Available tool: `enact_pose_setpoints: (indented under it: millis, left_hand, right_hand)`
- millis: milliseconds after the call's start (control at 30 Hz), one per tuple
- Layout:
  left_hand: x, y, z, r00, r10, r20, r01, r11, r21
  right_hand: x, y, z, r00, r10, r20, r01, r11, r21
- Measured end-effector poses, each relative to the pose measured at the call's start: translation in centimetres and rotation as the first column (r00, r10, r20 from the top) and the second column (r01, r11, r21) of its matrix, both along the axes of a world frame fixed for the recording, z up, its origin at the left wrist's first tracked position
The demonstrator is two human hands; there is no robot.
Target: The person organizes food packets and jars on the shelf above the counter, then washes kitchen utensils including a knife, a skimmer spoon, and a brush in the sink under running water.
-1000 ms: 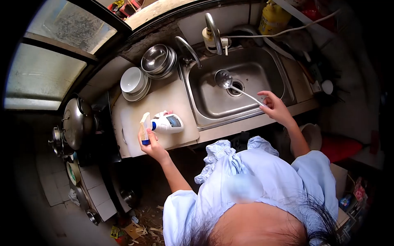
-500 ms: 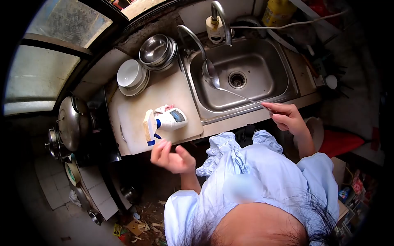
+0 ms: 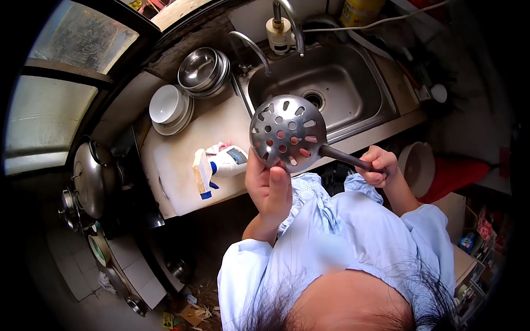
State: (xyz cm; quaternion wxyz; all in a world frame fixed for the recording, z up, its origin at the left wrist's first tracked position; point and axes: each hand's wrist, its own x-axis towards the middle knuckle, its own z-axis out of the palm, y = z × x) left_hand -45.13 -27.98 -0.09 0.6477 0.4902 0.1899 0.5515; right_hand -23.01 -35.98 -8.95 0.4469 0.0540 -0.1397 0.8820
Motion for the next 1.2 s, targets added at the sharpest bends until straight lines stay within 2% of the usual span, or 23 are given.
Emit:
enact_pose_setpoints:
  millis: [67,100,167,200,267,467,500,533,633,767,833,867,933,967,1000,1067,1100,1133,1200]
  left_hand:
    - [0.0,0.0,0.3,0.972,-0.151,0.181,0.145,0.988,0.046]
    - [-0.1,-0.1,0.5,0.969,-0.164,0.183,0.158,0.986,0.044]
    - [-0.4,-0.3,1.0,0.980,-0.106,0.166,0.128,0.984,-0.126]
    - [-0.6,-0.2,0.9,0.979,-0.116,0.168,0.139,0.982,-0.129]
    - [-1.0,0.0,0.4,0.978,-0.177,0.107,0.180,0.983,-0.018]
    - [-1.9,0.8,-1.5,0.972,-0.233,0.009,0.232,0.971,0.052]
    - [-2.1,0.5,-1.7,0.983,-0.179,-0.028,0.177,0.982,-0.059]
    - [-2.0,0.4,-1.6,0.981,-0.192,-0.021,0.190,0.980,-0.064]
    - [-1.8,0.3,-1.4,0.951,-0.270,0.148,0.285,0.954,-0.089]
    - [-1.9,0.4,-2.0,0.933,-0.342,0.117,0.352,0.932,-0.088]
    - [-1.2,0.3,-1.1,0.950,-0.294,0.103,0.307,0.941,-0.144]
    - [-0.9,0.5,-1.1,0.950,-0.293,0.107,0.306,0.942,-0.139]
    - [-0.1,1.1,-1.2,0.937,-0.322,0.134,0.331,0.942,-0.055]
    - [0.3,1.5,-1.2,0.930,-0.337,0.145,0.342,0.940,-0.012]
    - [0.7,1.6,-1.3,0.931,-0.335,0.147,0.339,0.941,-0.007]
    - [2.1,1.6,-1.5,0.951,-0.234,0.203,0.254,0.964,-0.081]
    - [2.9,1.8,-2.2,0.969,-0.140,0.203,0.174,0.971,-0.162]
    - [3.2,2.3,-3.0,0.969,-0.138,0.206,0.172,0.972,-0.159]
    - [3.7,3.5,-5.4,0.975,-0.084,0.205,0.162,0.902,-0.400]
  right_hand:
    - [-0.1,-0.3,-0.1,1.000,-0.019,0.002,0.019,1.000,0.012]
    - [-0.2,-0.5,-0.1,1.000,-0.025,0.002,0.025,0.999,0.026]
    - [-0.3,-1.0,0.0,0.998,-0.057,0.009,0.056,0.998,0.028]
    - [-0.5,-1.2,0.1,0.997,-0.075,0.013,0.075,0.997,0.031]
    - [-0.6,-1.7,0.1,0.993,-0.116,0.031,0.114,0.992,0.052]
    - [-1.5,-2.8,0.6,0.950,-0.276,0.143,0.261,0.959,0.114]
    - [-1.6,-3.0,0.7,0.934,-0.305,0.185,0.282,0.950,0.137]
    - [-1.7,-3.3,0.7,0.929,-0.315,0.193,0.294,0.947,0.133]
    - [-2.0,-4.1,1.2,0.883,-0.390,0.261,0.345,0.916,0.204]
    - [-1.8,-5.1,1.9,0.791,-0.496,0.358,0.409,0.864,0.294]
    - [-1.9,-5.2,3.4,0.576,-0.615,0.539,0.469,0.788,0.398]
    - [-2.0,-5.0,3.9,0.574,-0.615,0.540,0.466,0.788,0.403]
    - [-2.2,-4.7,4.9,0.184,-0.798,0.574,0.359,0.598,0.716]
    - [-2.1,-4.7,5.5,0.080,-0.803,0.590,0.289,0.585,0.758]
    - [-2.3,-4.7,6.3,0.080,-0.805,0.587,0.284,0.583,0.761]
    - [-3.5,-4.4,7.6,-0.302,-0.773,0.557,0.022,0.579,0.815]
    - [-4.3,-4.0,8.0,-0.368,-0.771,0.520,0.002,0.559,0.829]
    - [-4.5,-3.8,8.0,-0.390,-0.736,0.554,-0.039,0.614,0.788]
    - [-4.4,-2.8,7.5,-0.314,-0.668,0.675,-0.071,0.725,0.685]
